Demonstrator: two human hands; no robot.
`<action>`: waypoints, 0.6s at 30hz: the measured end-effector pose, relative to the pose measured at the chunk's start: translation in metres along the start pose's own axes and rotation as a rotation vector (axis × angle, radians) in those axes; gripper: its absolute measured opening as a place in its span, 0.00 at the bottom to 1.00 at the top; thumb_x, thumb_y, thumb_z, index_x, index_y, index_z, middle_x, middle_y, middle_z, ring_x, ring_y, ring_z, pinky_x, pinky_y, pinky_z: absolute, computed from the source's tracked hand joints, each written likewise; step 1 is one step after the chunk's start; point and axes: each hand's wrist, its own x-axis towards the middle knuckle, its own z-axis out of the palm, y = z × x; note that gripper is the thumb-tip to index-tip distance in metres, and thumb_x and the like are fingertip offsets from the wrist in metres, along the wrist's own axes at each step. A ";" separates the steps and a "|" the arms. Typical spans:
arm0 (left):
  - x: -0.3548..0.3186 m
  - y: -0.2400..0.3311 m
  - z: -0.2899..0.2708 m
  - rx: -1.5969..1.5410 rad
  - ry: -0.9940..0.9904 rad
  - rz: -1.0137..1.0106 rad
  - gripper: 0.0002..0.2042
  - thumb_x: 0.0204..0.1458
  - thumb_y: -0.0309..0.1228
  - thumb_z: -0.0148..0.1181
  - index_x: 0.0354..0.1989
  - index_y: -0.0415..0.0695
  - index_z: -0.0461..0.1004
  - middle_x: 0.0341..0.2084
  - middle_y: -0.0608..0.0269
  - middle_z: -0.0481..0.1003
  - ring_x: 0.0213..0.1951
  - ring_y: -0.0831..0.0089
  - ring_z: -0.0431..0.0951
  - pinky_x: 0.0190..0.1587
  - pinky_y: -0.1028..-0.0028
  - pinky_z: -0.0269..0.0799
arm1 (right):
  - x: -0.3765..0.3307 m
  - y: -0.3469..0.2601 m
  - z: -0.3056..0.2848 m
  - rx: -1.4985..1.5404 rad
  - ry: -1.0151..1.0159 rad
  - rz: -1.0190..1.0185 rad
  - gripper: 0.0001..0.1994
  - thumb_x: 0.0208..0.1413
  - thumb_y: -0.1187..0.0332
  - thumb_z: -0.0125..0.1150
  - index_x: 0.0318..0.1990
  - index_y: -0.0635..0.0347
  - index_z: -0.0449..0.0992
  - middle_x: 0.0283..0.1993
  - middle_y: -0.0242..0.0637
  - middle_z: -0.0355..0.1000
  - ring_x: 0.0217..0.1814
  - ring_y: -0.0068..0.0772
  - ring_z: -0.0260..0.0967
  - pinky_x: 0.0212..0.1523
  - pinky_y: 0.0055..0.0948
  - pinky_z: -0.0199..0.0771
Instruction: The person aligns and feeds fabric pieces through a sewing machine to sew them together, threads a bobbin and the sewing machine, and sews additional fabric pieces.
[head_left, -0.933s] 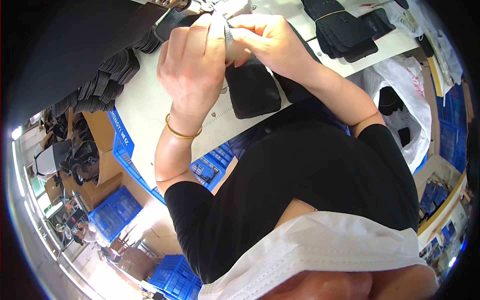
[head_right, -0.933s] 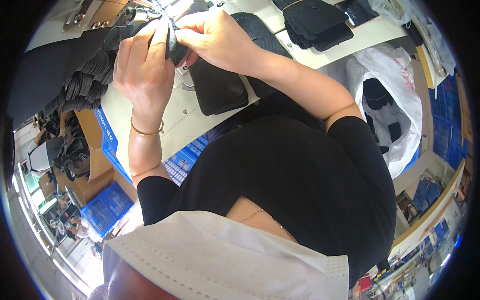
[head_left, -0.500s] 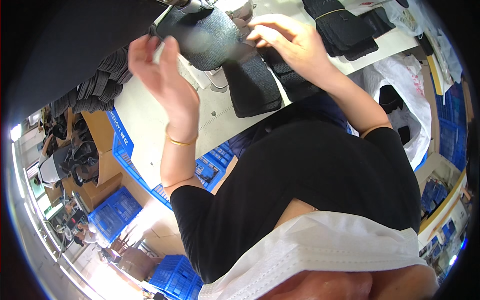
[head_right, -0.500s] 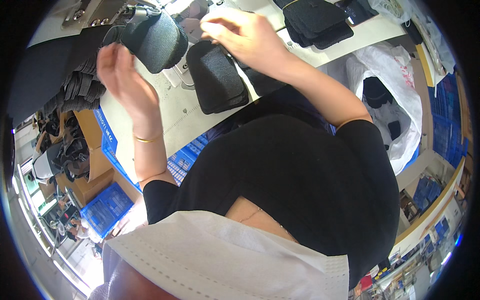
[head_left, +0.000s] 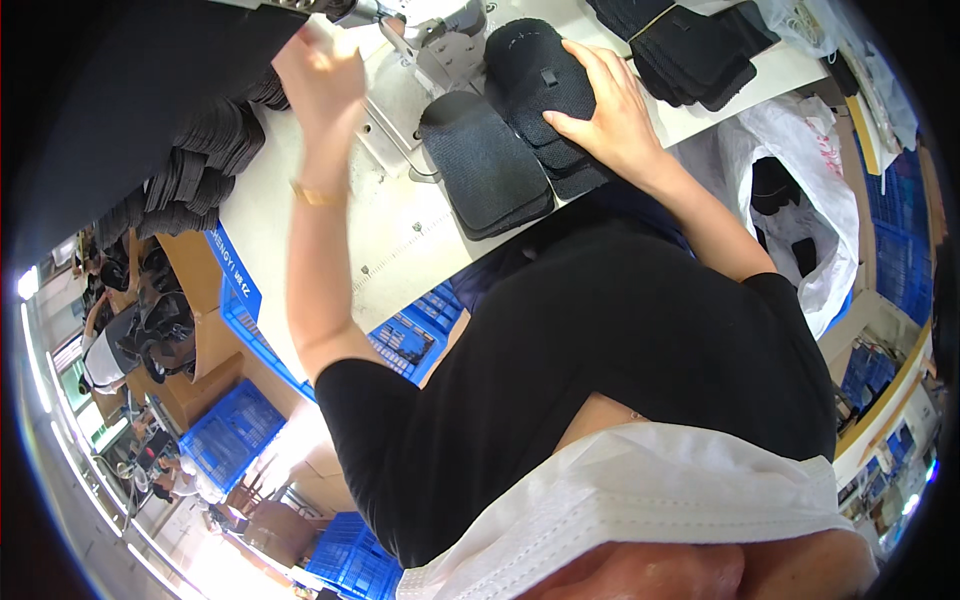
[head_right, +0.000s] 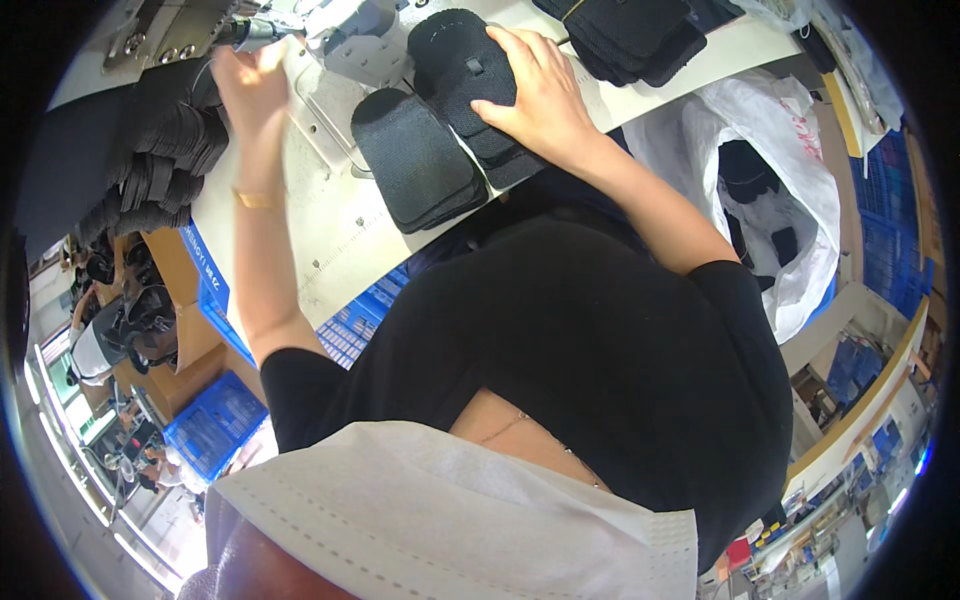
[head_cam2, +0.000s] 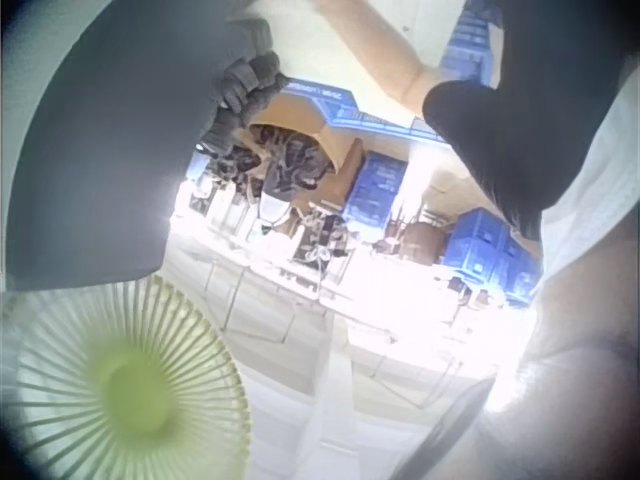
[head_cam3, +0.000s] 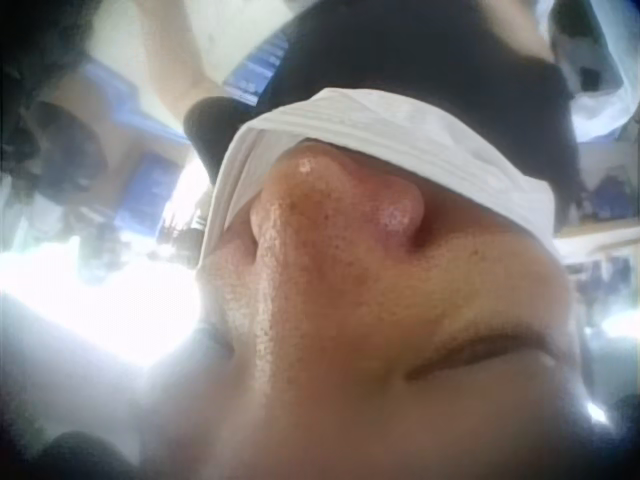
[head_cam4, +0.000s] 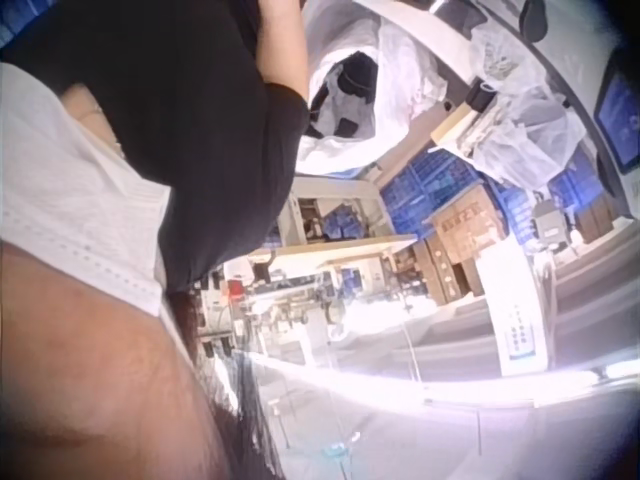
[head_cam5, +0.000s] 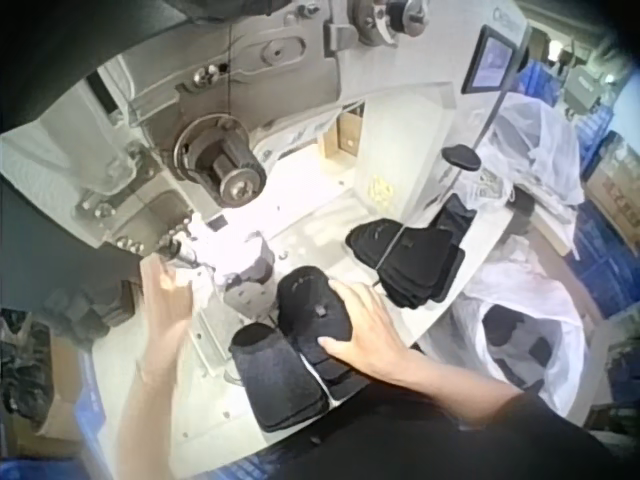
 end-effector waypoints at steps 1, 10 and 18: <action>-0.024 0.057 0.000 -0.117 -0.185 -0.445 0.24 0.46 0.34 0.65 0.48 0.34 0.67 0.35 0.50 0.66 0.38 0.58 0.70 0.40 0.64 0.69 | -0.003 0.008 0.002 -0.025 0.010 0.026 0.39 0.43 0.62 0.74 0.63 0.63 0.64 0.59 0.46 0.65 0.63 0.49 0.62 0.64 0.42 0.60; -0.106 0.147 -0.037 0.268 -0.169 0.061 0.36 0.40 0.36 0.78 0.56 0.33 0.66 0.53 0.42 0.66 0.55 0.45 0.68 0.57 0.60 0.66 | -0.006 0.001 0.013 -0.039 0.237 -0.260 0.28 0.46 0.72 0.70 0.58 0.59 0.71 0.57 0.39 0.69 0.58 0.41 0.66 0.60 0.40 0.63; -0.070 0.139 -0.074 -1.171 0.040 -1.041 0.16 0.49 0.17 0.66 0.48 0.37 0.75 0.43 0.57 0.79 0.45 0.67 0.81 0.50 0.69 0.77 | 0.036 -0.021 -0.021 0.670 0.458 -0.084 0.10 0.57 0.79 0.61 0.46 0.66 0.75 0.41 0.34 0.74 0.35 0.19 0.71 0.35 0.18 0.70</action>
